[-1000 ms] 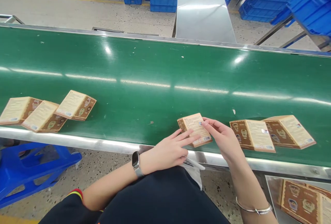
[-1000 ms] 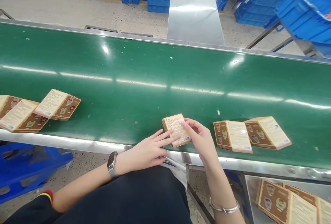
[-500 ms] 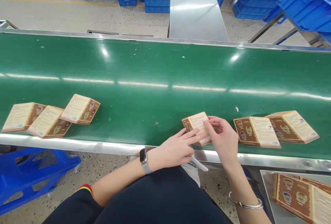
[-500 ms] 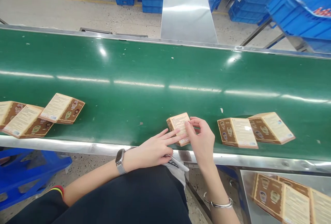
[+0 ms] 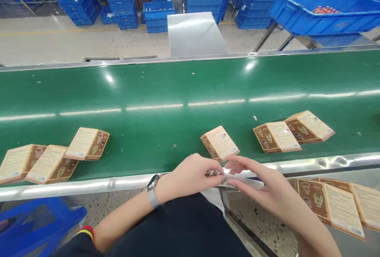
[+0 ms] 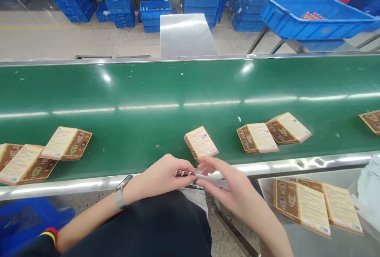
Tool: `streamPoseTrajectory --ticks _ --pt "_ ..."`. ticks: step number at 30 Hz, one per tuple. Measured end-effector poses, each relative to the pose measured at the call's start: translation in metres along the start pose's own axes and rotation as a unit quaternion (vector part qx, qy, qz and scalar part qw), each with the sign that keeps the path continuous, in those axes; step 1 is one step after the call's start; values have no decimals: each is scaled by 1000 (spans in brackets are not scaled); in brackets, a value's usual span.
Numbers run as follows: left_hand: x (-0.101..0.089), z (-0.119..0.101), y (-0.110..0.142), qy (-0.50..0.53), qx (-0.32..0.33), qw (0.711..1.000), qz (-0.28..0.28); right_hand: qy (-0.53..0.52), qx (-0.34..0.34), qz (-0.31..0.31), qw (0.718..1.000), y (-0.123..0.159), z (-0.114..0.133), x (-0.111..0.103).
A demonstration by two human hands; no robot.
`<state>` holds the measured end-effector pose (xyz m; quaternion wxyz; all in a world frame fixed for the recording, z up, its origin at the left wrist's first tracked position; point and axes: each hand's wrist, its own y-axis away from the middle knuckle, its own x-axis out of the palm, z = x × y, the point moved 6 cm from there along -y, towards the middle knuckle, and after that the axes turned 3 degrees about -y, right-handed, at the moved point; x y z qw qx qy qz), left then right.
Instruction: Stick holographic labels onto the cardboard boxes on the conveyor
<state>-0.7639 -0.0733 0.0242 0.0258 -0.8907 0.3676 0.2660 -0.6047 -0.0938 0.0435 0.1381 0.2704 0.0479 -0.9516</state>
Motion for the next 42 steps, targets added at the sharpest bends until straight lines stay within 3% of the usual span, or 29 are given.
streamPoseTrajectory --ticks 3,9,15,20,23,27,30,34,42 --pt "3 -12 -5 93 -31 995 21 -13 2 -17 1000 18 2 -6" --pt "32 -29 -23 105 -41 991 71 49 -16 -95 994 57 0 -34" --pt "66 -58 -47 95 -31 987 122 187 -98 -233 949 93 13 -51" --pt "89 -62 -65 108 -30 983 143 213 -85 -309 923 123 7 -58" --pt "99 -57 -73 100 -31 982 155 123 17 -359 925 143 -23 -89" --pt "112 -59 -79 97 19 974 204 -79 255 -460 847 174 -112 -150" --pt "118 -67 -79 105 84 961 244 -126 312 -454 825 179 -164 -176" --pt "119 -66 -79 106 87 958 254 -158 338 -433 820 178 -196 -174" --pt "114 -56 -78 100 55 959 258 -134 335 -442 821 184 -200 -162"
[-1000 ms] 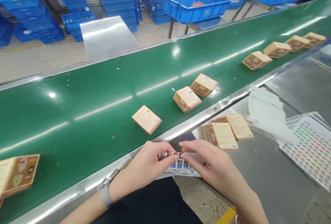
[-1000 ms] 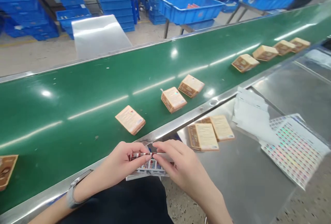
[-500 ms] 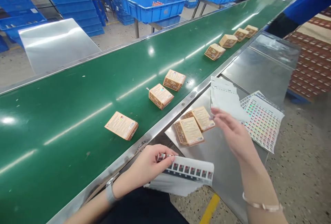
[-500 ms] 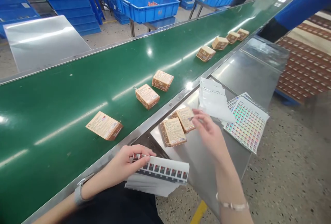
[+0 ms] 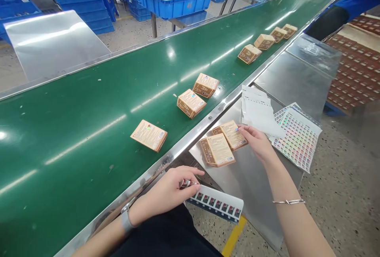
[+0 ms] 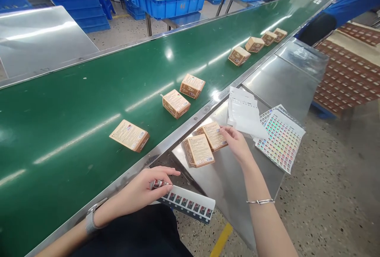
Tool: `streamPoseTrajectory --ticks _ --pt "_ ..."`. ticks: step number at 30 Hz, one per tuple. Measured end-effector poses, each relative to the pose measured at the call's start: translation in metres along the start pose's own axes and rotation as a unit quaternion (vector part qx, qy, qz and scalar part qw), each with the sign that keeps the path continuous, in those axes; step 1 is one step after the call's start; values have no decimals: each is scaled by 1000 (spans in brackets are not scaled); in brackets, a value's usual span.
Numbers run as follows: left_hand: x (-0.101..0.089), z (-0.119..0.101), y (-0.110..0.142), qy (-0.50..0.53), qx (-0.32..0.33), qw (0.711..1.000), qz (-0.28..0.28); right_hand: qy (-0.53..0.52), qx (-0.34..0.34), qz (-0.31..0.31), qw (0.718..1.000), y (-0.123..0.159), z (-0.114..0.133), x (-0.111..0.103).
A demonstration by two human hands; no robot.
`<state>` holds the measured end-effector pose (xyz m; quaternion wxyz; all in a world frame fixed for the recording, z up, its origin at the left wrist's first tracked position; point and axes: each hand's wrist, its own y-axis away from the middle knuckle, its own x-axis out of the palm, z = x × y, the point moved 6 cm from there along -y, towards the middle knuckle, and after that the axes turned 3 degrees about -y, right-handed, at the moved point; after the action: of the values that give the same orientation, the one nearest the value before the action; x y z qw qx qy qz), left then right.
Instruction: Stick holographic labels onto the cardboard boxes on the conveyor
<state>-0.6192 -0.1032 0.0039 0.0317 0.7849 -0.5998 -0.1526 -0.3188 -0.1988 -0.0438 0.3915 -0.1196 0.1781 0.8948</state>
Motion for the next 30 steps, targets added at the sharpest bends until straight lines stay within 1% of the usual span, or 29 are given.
streamPoseTrajectory --ticks 8,13,18,23,25,27,30 --pt "0 1 3 -7 4 1000 7 47 -12 -6 999 -8 2 -1" --pt "1 1 4 -2 6 1000 8 77 -32 -43 996 -4 3 -1" --pt "2 2 4 2 10 1000 14 49 -62 -88 993 -9 -2 -1" --pt "3 7 6 1 2 1000 19 23 -52 -90 994 -26 -15 5" --pt "1 8 7 -1 3 1000 13 39 -48 -100 993 -25 -15 5" --pt "-1 10 9 -4 -1 1000 4 72 -53 -107 990 -20 -9 5" --pt "-4 11 12 -7 -6 1000 -8 144 -64 -80 984 -12 4 11"
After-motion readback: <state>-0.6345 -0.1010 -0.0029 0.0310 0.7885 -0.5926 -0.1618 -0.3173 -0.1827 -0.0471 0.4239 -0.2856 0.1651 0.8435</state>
